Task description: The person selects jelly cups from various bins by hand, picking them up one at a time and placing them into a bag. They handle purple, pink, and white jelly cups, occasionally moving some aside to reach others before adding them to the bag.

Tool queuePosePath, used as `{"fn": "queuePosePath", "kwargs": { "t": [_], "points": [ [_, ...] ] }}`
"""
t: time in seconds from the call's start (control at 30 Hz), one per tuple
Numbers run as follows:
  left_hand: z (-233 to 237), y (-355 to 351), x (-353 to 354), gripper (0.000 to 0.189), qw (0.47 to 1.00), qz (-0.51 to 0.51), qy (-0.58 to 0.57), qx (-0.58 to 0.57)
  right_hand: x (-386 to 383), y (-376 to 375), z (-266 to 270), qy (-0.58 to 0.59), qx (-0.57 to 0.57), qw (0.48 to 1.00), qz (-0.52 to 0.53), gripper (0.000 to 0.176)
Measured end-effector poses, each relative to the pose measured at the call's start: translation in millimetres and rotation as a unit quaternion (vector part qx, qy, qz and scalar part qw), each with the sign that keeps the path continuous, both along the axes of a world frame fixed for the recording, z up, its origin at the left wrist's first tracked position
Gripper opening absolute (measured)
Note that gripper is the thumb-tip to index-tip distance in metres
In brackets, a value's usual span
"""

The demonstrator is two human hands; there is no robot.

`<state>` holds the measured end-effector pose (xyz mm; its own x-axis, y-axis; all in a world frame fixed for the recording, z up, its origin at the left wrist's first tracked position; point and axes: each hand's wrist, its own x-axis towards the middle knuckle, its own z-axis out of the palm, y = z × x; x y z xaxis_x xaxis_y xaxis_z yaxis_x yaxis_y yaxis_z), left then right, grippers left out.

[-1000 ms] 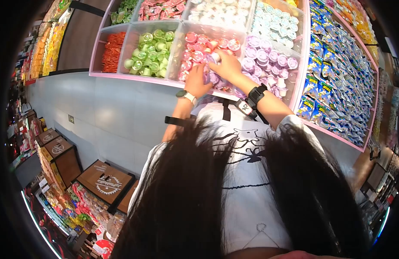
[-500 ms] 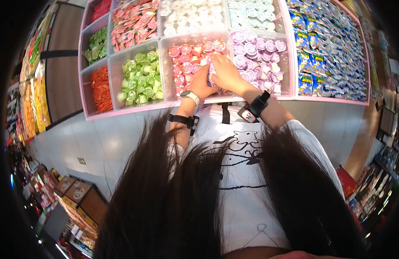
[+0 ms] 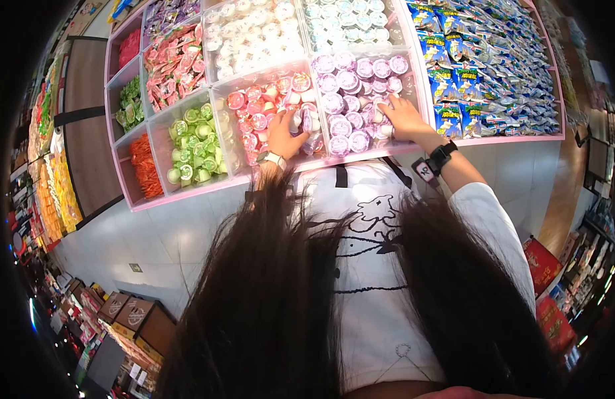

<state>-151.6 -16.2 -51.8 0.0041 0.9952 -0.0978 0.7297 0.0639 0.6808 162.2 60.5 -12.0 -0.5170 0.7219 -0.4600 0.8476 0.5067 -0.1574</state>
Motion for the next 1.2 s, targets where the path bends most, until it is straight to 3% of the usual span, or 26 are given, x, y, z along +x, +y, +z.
{"fn": "queuePosePath", "kwargs": {
  "t": [0.07,0.3,0.43,0.6,0.63,0.83,1.2],
  "points": [
    [2,-4,7,0.063,1.0,0.02,0.01,0.009,-3,2,1,-0.092,-0.033,0.994,0.038,0.07],
    [4,-21,18,0.067,0.994,0.084,0.047,0.046,-1,20,-18,-0.077,-0.068,0.994,-0.036,0.09],
    [-1,-24,16,0.067,0.992,0.116,0.029,0.032,-9,23,-17,-0.131,-0.089,0.986,-0.042,0.075],
    [-1,-24,23,0.068,0.988,0.123,0.087,0.034,-10,33,-15,-0.186,-0.128,0.974,0.013,0.056],
    [-3,-24,23,0.068,0.987,0.124,0.091,0.034,-12,35,-14,-0.202,-0.138,0.969,0.028,0.065],
    [-5,-23,21,0.069,0.987,0.124,0.099,0.031,-17,38,-20,-0.223,-0.147,0.961,0.07,0.074],
    [-2,-24,22,0.068,0.986,0.119,0.112,0.033,-25,39,-24,-0.301,-0.19,0.93,0.088,0.07]
  ]
}}
